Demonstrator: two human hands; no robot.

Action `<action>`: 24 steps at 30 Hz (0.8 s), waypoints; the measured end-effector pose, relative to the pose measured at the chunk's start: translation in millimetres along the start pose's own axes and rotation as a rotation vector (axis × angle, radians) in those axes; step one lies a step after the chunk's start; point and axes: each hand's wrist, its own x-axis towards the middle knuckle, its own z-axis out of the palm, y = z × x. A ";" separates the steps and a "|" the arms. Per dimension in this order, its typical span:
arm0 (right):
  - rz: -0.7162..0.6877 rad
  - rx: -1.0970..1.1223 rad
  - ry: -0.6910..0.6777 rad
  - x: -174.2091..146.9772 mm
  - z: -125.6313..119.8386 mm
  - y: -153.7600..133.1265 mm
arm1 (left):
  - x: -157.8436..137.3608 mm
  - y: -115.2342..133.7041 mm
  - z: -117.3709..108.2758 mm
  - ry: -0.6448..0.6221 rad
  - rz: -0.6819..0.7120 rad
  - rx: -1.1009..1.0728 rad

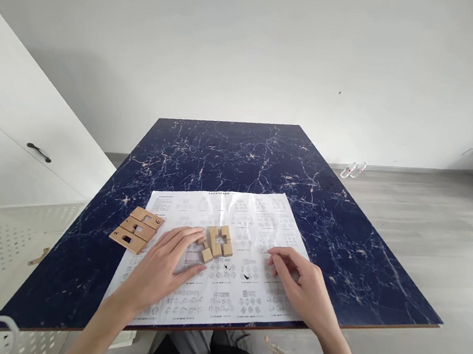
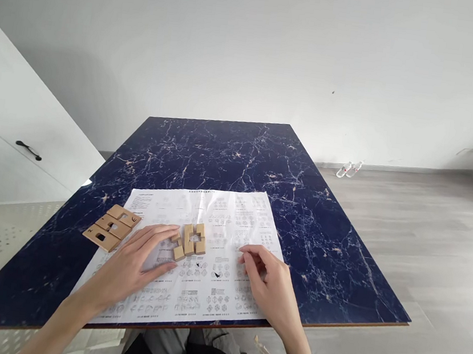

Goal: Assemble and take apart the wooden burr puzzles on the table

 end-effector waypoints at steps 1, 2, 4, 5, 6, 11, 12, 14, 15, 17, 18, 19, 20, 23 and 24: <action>0.002 0.002 0.001 0.1 0.0 0.0 | 0.3 -0.4 -0.5 0.002 0.014 0.000; 0.004 0.003 0.003 0.0 0.0 -0.1 | 0.3 -0.9 -1.0 0.005 0.024 0.000; 0.008 0.003 0.007 -0.2 0.0 -0.2 | -0.6 -1.8 -2.1 0.006 0.035 -0.002; 0.010 0.003 0.009 -0.4 0.0 -0.3 | -1.2 -2.1 -2.7 0.004 0.036 -0.005; 0.011 0.001 0.011 -0.6 0.0 -0.4 | -1.8 -2.4 -3.4 0.003 0.037 -0.009; 0.011 0.000 0.009 -1.0 0.4 0.3 | -2.6 -3.6 -6.5 0.008 0.053 -0.044; 0.014 0.000 0.009 -1.0 0.4 0.6 | -2.8 -4.2 -6.7 0.009 0.058 -0.054; 0.021 -0.003 0.011 -1.0 0.4 0.9 | -4.2 -5.7 -6.7 0.008 0.069 -0.077; 0.024 -0.004 0.013 -1.1 0.4 0.8 | -5.8 -6.4 -6.6 0.006 0.073 -0.092; 0.029 -0.005 0.013 -1.3 0.3 0.3 | -10.6 -6.4 -6.3 0.013 0.054 -0.133; 0.030 -0.007 0.014 -1.4 0.2 0.0 | -13.6 -5.5 -6.1 0.026 0.023 -0.159; 0.031 -0.009 0.017 -1.3 0.1 -0.1 | -16.7 -3.7 -5.9 0.047 -0.023 -0.189; 0.029 -0.014 0.017 -1.1 0.0 0.0 | -19.7 -1.3 -5.7 0.067 -0.082 -0.224; 0.026 -0.050 0.010 0.2 -0.4 2.3 | -25.6 8.7 -4.5 0.095 -0.267 -0.368; 0.022 -0.071 0.001 0.8 -0.4 3.5 | -26.4 11.8 -3.9 0.096 -0.312 -0.420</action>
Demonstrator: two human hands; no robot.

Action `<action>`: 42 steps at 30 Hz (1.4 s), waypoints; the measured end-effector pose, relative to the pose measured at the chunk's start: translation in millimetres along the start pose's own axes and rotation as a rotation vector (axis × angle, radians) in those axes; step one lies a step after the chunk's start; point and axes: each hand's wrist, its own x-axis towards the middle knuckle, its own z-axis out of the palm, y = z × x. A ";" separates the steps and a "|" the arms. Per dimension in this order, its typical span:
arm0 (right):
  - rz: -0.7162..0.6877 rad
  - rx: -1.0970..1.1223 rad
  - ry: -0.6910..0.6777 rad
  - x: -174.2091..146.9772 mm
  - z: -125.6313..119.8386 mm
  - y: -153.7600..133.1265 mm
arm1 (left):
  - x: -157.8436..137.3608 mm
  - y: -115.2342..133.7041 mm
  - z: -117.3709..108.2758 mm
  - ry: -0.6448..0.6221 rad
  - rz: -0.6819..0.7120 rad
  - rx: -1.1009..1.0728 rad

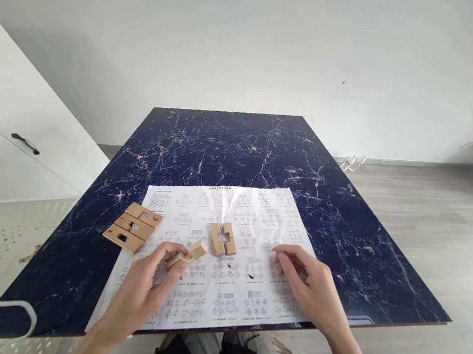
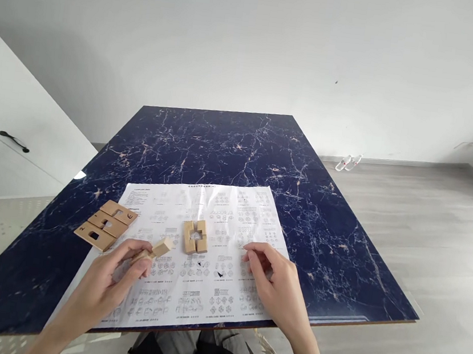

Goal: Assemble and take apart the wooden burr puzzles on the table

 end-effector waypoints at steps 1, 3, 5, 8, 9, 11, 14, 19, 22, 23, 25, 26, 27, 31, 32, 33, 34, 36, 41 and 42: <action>-0.008 -0.027 -0.006 0.5 0.1 1.0 | -1.1 1.8 1.6 0.002 -0.035 -0.046; -0.036 -0.090 -0.004 1.1 0.7 1.3 | -1.8 3.2 3.9 0.009 -0.076 -0.117; -0.070 -0.156 0.003 0.9 2.0 -1.7 | -1.6 2.0 5.2 0.013 -0.093 -0.169; -0.122 -0.244 0.005 0.4 7.0 -12.7 | -1.6 -0.5 6.8 0.039 -0.110 -0.216; -0.142 -0.264 0.004 0.5 10.0 -17.4 | -1.9 -0.7 7.6 0.055 -0.115 -0.224; -0.194 -0.273 0.003 1.1 18.5 -27.2 | -2.8 -0.1 9.7 0.088 -0.131 -0.237; -0.309 -0.255 0.042 2.3 37.1 -39.7 | -3.8 0.3 12.4 0.104 -0.145 -0.249; -0.400 -0.306 0.079 3.4 71.6 -51.1 | -4.4 -0.4 12.7 0.063 -0.153 -0.231; -0.404 -0.300 0.083 5.2 87.2 -53.3 | -5.9 4.6 12.9 0.085 -0.175 -0.254; -0.401 -0.297 0.091 6.0 91.1 -53.5 | -6.6 6.9 13.3 0.103 -0.185 -0.269; -0.395 -0.297 0.112 7.5 96.8 -53.1 | -8.1 11.2 14.3 0.133 -0.202 -0.297; -0.392 -0.299 0.121 8.1 98.7 -52.7 | -8.8 12.9 14.7 0.143 -0.208 -0.306; -0.390 -0.301 0.130 8.5 100.2 -52.3 | -9.3 14.2 15.1 0.147 -0.211 -0.313; -0.385 -0.321 0.147 9.2 103.5 -50.1 | -10.3 16.6 15.4 0.150 -0.233 -0.333; -0.384 -0.324 0.148 9.2 104.0 -49.4 | -10.3 16.9 15.3 0.151 -0.239 -0.336; -0.384 -0.324 0.149 9.2 104.3 -48.8 | -10.3 17.2 15.2 0.153 -0.243 -0.338; -0.385 -0.321 0.149 9.1 104.5 -48.2 | -10.3 17.5 15.0 0.156 -0.245 -0.339; -0.390 -0.307 0.159 8.8 104.1 -47.6 | -10.2 18.2 14.9 0.162 -0.246 -0.343; -0.413 -0.253 0.192 7.7 99.5 -50.9 | -10.1 19.6 15.5 0.169 -0.245 -0.354; -0.423 -0.241 0.199 7.4 98.3 -52.0 | -10.0 20.0 15.7 0.172 -0.246 -0.354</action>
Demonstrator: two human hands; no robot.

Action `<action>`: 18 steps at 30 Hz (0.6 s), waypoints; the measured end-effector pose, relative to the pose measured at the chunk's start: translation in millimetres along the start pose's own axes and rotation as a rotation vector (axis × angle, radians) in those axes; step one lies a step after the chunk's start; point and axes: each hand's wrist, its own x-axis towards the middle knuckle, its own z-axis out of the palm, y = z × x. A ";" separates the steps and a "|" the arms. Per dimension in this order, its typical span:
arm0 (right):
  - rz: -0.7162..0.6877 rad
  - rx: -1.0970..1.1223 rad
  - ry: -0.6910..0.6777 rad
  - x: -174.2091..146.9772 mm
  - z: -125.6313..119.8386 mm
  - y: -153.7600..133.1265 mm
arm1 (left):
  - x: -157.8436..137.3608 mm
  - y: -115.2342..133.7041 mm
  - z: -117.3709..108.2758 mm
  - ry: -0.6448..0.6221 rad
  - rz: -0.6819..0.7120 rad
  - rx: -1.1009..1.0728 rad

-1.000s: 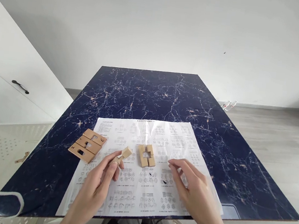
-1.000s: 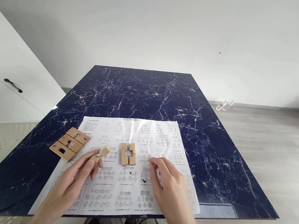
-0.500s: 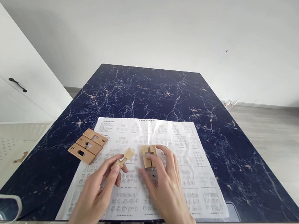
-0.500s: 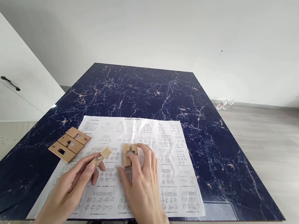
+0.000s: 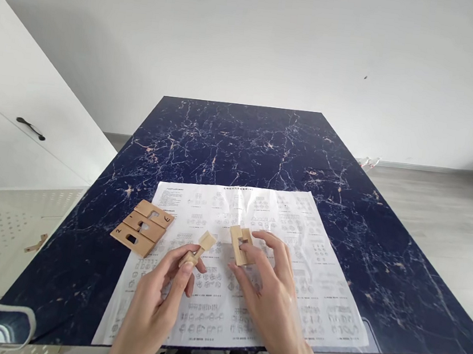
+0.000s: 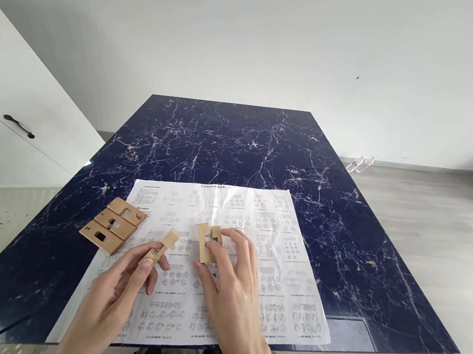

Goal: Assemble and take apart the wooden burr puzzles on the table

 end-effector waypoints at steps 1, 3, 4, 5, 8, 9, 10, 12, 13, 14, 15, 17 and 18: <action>-0.009 0.011 0.009 0.3 -1.3 -0.9 | -0.1 0.4 0.2 0.003 -0.001 0.001; -0.032 0.033 0.021 0.7 -3.6 -2.5 | -0.3 1.2 0.5 0.003 -0.007 0.004; -0.046 0.045 0.022 0.7 -4.5 -3.2 | -0.4 1.5 0.6 0.001 -0.011 0.007; -0.062 0.060 0.018 0.6 -5.3 -3.9 | -0.5 1.8 0.5 -0.001 -0.015 0.008; -0.106 0.114 -0.028 -0.5 -7.2 -6.0 | -0.7 1.4 -0.4 -0.008 -0.038 0.011; -0.119 0.127 -0.048 -0.9 -7.8 -6.7 | -0.8 1.0 -0.8 -0.010 -0.050 0.014; -0.133 0.137 -0.065 -1.3 -8.3 -7.5 | -0.9 0.4 -1.2 -0.014 -0.062 0.019; -0.167 0.147 -0.087 -1.5 -9.1 -9.0 | -1.2 -0.4 -1.7 -0.016 -0.076 0.035; -0.189 0.149 -0.092 -1.4 -9.3 -9.7 | -1.4 -0.6 -1.7 -0.014 -0.077 0.040; -0.213 0.152 -0.094 -1.2 -9.5 -10.2 | -1.7 -0.4 -1.5 -0.012 -0.078 0.040; -0.238 0.156 -0.096 -0.8 -9.5 -10.7 | -1.9 0.0 -1.1 -0.011 -0.079 0.038; -0.272 0.158 -0.102 -0.2 -9.3 -11.2 | -2.4 1.3 0.2 -0.014 -0.082 0.028; -0.282 0.156 -0.105 -0.1 -9.1 -11.1 | -2.6 1.9 0.9 -0.017 -0.082 0.023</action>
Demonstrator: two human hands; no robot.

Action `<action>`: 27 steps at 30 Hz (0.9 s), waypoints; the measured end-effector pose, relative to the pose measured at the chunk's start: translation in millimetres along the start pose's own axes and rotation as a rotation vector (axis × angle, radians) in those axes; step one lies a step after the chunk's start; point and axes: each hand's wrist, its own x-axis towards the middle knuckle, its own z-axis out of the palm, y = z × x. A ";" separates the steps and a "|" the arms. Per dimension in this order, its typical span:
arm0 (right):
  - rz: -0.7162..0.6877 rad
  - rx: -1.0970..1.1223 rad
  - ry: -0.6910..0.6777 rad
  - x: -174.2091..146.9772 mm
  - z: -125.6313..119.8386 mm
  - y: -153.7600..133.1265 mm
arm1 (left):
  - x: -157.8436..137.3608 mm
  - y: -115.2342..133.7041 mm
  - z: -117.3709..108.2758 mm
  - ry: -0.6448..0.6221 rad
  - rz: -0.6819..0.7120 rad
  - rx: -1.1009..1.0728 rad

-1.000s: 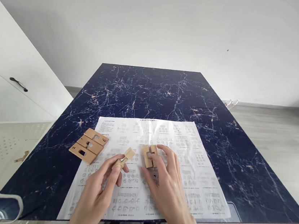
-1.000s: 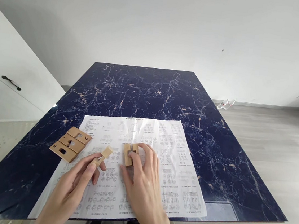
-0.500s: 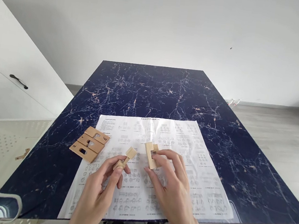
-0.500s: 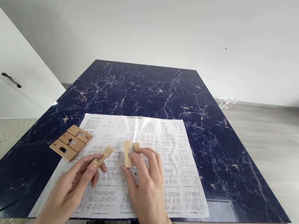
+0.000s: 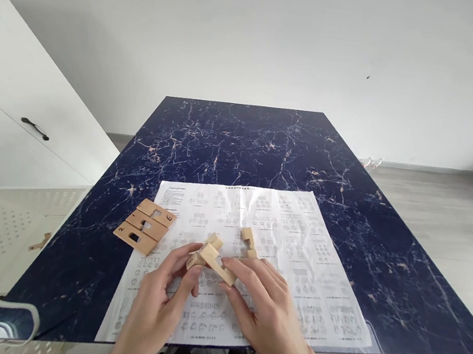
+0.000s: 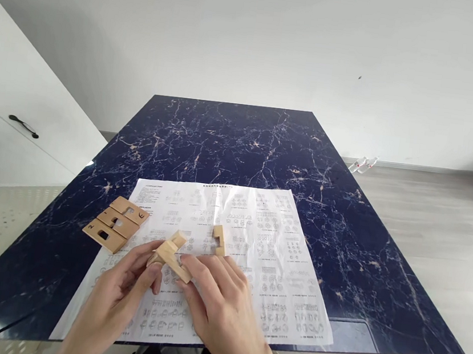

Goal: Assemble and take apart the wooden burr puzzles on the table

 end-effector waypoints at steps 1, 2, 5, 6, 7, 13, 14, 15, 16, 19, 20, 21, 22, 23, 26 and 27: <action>-0.002 -0.003 -0.004 -0.1 0.1 0.2 | -0.1 0.4 0.6 -0.002 0.003 -0.002; -0.001 -0.007 -0.007 -0.5 0.2 0.4 | -0.1 0.4 1.1 -0.003 0.010 -0.001; 0.009 -0.008 -0.003 -2.7 0.5 1.3 | 1.4 -3.3 0.3 0.011 0.039 0.030; 0.013 -0.007 0.003 -3.6 0.6 1.5 | 2.3 -5.8 -0.6 0.014 0.054 0.052; 0.020 -0.006 0.010 -4.5 0.7 1.7 | 3.5 -8.8 -1.8 0.017 0.074 0.079; 0.039 -0.003 0.049 -5.1 0.8 2.2 | 13.0 -24.5 -2.7 0.196 0.437 0.421; 0.037 -0.002 0.056 -4.5 0.7 2.2 | 14.9 -25.7 -1.1 0.230 0.517 0.488; 0.039 -0.001 0.060 -4.0 0.6 2.1 | 16.6 -26.4 0.8 0.245 0.582 0.546; 0.042 -0.001 0.061 -3.6 0.5 2.1 | 18.1 -26.8 2.7 0.246 0.624 0.593; 0.044 -0.005 0.062 -3.4 0.9 2.3 | 20.1 -26.1 6.4 0.206 0.652 0.661; 0.040 -0.006 0.064 -3.7 1.0 2.5 | 19.6 -25.3 6.6 0.199 0.654 0.658; 0.033 -0.005 0.070 -4.0 1.1 2.9 | 18.3 -24.0 6.3 0.203 0.659 0.643; 0.027 -0.003 0.075 -4.3 1.0 3.2 | 16.3 -22.2 5.5 0.213 0.663 0.619; 0.020 0.001 0.080 -4.4 0.7 3.4 | 13.5 -19.8 4.5 0.228 0.669 0.587; -0.011 0.010 0.097 -2.8 -2.2 1.6 | 1.7 -9.5 0.7 0.247 0.640 0.459; -0.028 0.009 0.097 -1.5 -3.5 -0.4 | -2.5 -5.5 -0.2 0.214 0.597 0.408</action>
